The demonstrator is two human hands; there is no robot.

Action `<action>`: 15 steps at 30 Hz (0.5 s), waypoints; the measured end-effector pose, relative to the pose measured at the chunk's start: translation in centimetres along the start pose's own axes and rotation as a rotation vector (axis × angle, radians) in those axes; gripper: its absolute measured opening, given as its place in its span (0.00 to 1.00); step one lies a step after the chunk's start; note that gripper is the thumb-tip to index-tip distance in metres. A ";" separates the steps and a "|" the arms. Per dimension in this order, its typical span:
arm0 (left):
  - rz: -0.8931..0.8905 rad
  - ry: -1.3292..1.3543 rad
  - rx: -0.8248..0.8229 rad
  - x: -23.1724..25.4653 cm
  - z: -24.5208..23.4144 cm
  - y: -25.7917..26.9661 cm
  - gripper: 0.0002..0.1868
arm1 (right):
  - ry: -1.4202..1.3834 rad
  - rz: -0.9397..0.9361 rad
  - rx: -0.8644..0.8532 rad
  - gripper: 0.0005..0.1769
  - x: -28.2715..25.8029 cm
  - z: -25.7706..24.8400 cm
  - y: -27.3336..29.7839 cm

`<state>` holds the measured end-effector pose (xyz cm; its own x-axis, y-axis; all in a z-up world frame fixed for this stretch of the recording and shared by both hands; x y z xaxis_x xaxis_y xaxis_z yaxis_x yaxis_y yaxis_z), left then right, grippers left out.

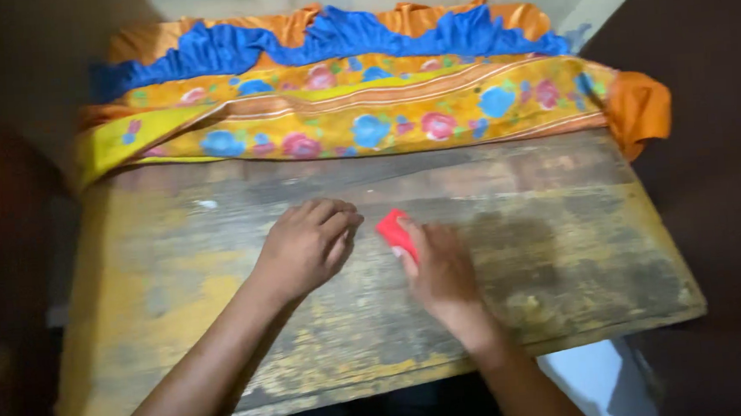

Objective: The person wipes a wooden table surface using a red cloth. They move the cloth back and forth across the tabletop, focusing on different areas to remove dust or residue.

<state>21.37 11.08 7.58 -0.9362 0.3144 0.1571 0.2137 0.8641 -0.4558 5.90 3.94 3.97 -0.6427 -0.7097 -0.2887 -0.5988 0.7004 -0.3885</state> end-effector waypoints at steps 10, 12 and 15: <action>-0.134 0.345 0.105 -3.9 -1.6 3.9 0.12 | 0.148 -0.027 -0.084 0.26 -1.9 1.4 -0.7; -0.120 0.409 0.148 -3.6 -2.3 3.7 0.11 | 0.055 -0.088 -0.152 0.23 -3.7 1.8 -1.1; -0.158 0.420 0.172 -4.3 -3.0 4.5 0.12 | 0.051 -0.277 -0.124 0.21 -7.4 2.2 -2.1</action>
<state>27.24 14.76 7.53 -0.7523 0.3470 0.5600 -0.0044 0.8473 -0.5310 12.97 7.50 4.98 -0.4684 -0.8722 -0.1407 -0.8061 0.4872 -0.3359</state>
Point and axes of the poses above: each hand's wrist, its own y-axis away from the middle knuckle, its own z-axis out of the palm, x = y × z, the point moved 10 cm from there along -y, towards the middle knuckle, and after that the axes turned 12 degrees about z, right-handed, at the moved point
